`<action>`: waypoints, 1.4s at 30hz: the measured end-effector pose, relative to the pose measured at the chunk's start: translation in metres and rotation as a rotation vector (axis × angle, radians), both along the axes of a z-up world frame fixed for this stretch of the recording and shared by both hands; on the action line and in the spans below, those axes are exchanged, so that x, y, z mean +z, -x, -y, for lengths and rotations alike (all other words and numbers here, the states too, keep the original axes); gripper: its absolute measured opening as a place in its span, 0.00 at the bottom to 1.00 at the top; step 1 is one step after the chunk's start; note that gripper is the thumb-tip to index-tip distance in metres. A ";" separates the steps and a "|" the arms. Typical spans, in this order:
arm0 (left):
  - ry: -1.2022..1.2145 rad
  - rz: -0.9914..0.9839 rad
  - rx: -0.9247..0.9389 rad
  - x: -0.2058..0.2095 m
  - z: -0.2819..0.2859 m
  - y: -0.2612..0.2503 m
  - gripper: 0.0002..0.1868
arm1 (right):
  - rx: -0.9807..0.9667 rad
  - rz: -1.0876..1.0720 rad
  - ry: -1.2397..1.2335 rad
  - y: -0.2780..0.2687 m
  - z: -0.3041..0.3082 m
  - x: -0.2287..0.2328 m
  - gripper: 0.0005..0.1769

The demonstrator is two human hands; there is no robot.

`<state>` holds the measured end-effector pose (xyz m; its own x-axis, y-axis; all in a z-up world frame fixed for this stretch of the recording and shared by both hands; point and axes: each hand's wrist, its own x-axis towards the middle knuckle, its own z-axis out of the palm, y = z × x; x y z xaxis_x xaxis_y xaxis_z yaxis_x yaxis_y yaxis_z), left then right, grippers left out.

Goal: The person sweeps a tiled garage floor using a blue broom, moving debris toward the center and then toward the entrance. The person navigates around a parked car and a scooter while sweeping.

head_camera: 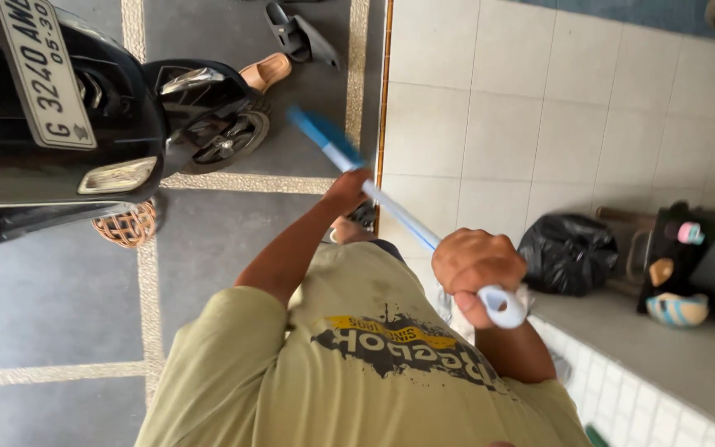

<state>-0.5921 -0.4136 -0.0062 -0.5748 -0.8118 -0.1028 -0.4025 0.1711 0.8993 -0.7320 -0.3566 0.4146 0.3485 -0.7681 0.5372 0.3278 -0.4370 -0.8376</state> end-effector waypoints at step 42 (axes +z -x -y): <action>0.086 0.118 0.024 0.008 0.039 0.026 0.16 | -0.019 -0.048 -0.064 0.075 0.013 -0.044 0.12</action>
